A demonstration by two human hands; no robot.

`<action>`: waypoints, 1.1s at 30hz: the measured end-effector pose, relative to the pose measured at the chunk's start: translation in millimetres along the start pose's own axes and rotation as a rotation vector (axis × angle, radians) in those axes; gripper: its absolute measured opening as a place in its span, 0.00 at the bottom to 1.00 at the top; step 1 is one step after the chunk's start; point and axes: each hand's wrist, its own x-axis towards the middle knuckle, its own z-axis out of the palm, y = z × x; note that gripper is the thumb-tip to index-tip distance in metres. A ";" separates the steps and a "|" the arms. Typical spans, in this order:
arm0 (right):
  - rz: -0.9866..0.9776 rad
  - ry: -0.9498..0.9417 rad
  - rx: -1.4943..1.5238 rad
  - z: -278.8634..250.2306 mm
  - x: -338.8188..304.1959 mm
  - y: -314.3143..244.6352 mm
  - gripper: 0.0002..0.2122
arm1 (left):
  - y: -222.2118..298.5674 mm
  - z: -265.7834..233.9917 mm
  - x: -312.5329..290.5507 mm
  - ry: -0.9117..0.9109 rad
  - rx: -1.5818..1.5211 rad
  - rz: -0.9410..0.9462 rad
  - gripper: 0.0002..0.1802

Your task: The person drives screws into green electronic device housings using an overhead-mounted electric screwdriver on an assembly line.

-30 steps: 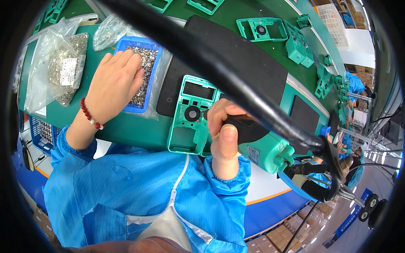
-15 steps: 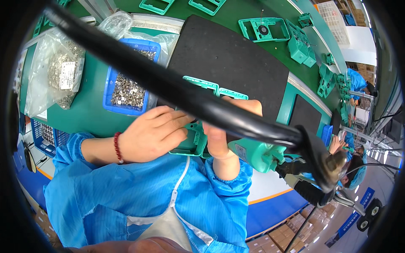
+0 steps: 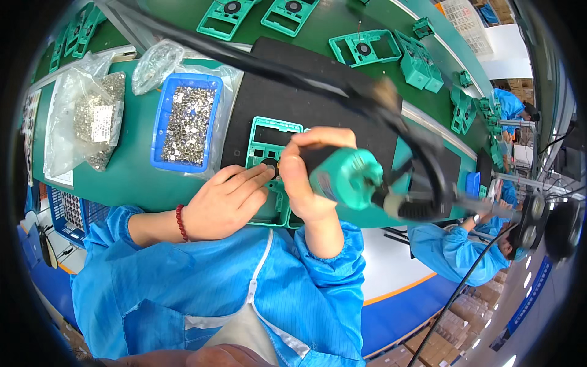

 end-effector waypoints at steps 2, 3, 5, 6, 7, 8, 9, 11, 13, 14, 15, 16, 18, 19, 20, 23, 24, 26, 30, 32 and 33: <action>-0.113 0.036 -0.026 4.0 4.0 -9.1 0.17 | -2.0 -1.6 2.7 0.007 0.022 -0.001 0.11; -0.169 0.039 -0.025 8.7 6.6 -19.7 0.20 | -1.2 -3.6 2.7 -0.001 0.016 0.003 0.12; -0.196 -0.025 -0.032 3.5 8.0 -33.2 0.25 | 0.8 -7.0 1.8 0.002 0.021 0.015 0.13; -0.155 -0.027 0.021 8.6 7.4 -45.5 0.32 | 2.7 -11.1 2.1 0.013 -0.063 -0.025 0.13; -0.102 0.037 0.019 12.8 3.3 -52.0 0.37 | -1.7 -11.3 5.0 0.034 -0.137 -0.062 0.14; -0.066 0.042 0.029 14.4 -4.7 -55.8 0.38 | -2.5 -11.4 2.4 0.034 -0.184 -0.079 0.15; -0.033 0.042 0.037 13.8 -8.1 -58.4 0.38 | -2.2 -14.9 2.7 0.037 -0.208 -0.100 0.15; 0.059 -0.060 -0.070 11.9 -5.8 -68.4 0.36 | -0.5 -15.8 2.5 0.069 -0.244 -0.124 0.15; 0.146 -0.035 -0.061 17.1 -8.8 -85.9 0.24 | 3.7 -17.9 -0.4 0.089 -0.230 -0.116 0.14; 0.121 -0.012 -0.030 20.3 -10.0 -87.1 0.23 | 4.1 -19.1 -0.2 0.088 -0.232 -0.126 0.13; 0.107 0.017 -0.001 23.5 -12.5 -87.9 0.21 | 5.2 -19.6 0.4 0.094 -0.229 -0.122 0.13; 0.105 0.015 -0.002 25.2 -13.8 -88.5 0.21 | 7.2 -19.7 1.3 0.126 -0.236 -0.129 0.12; 0.070 0.070 0.086 26.2 -17.2 -85.9 0.20 | 9.4 -17.7 2.1 0.148 -0.251 -0.147 0.11; 0.014 0.052 0.077 25.4 -13.8 -79.9 0.19 | 7.5 -16.0 3.4 0.171 -0.232 -0.126 0.11; -0.020 0.045 0.072 26.6 -10.4 -78.2 0.19 | 5.3 -15.5 5.0 0.191 -0.215 -0.107 0.11; -0.020 0.008 0.081 30.3 -5.2 -81.8 0.21 | -0.6 -14.7 4.4 0.229 -0.214 -0.075 0.14; 0.023 0.027 0.137 32.8 -4.5 -87.8 0.23 | 0.0 -17.6 5.8 0.275 -0.216 -0.087 0.15; 0.031 0.047 0.215 32.2 -9.2 -86.1 0.25 | -1.2 -16.3 4.7 0.268 -0.222 -0.106 0.15; -0.007 -0.074 0.258 29.0 -11.6 -80.0 0.26 | -7.8 -13.8 -0.5 0.267 -0.350 -0.141 0.13; -0.047 -0.168 0.248 29.2 -6.1 -77.6 0.24 | -5.6 -17.3 -1.6 0.295 -0.337 -0.167 0.12; -0.077 -0.208 0.208 29.5 -6.2 -76.7 0.23 | -5.7 -16.4 -3.5 0.295 -0.342 -0.165 0.12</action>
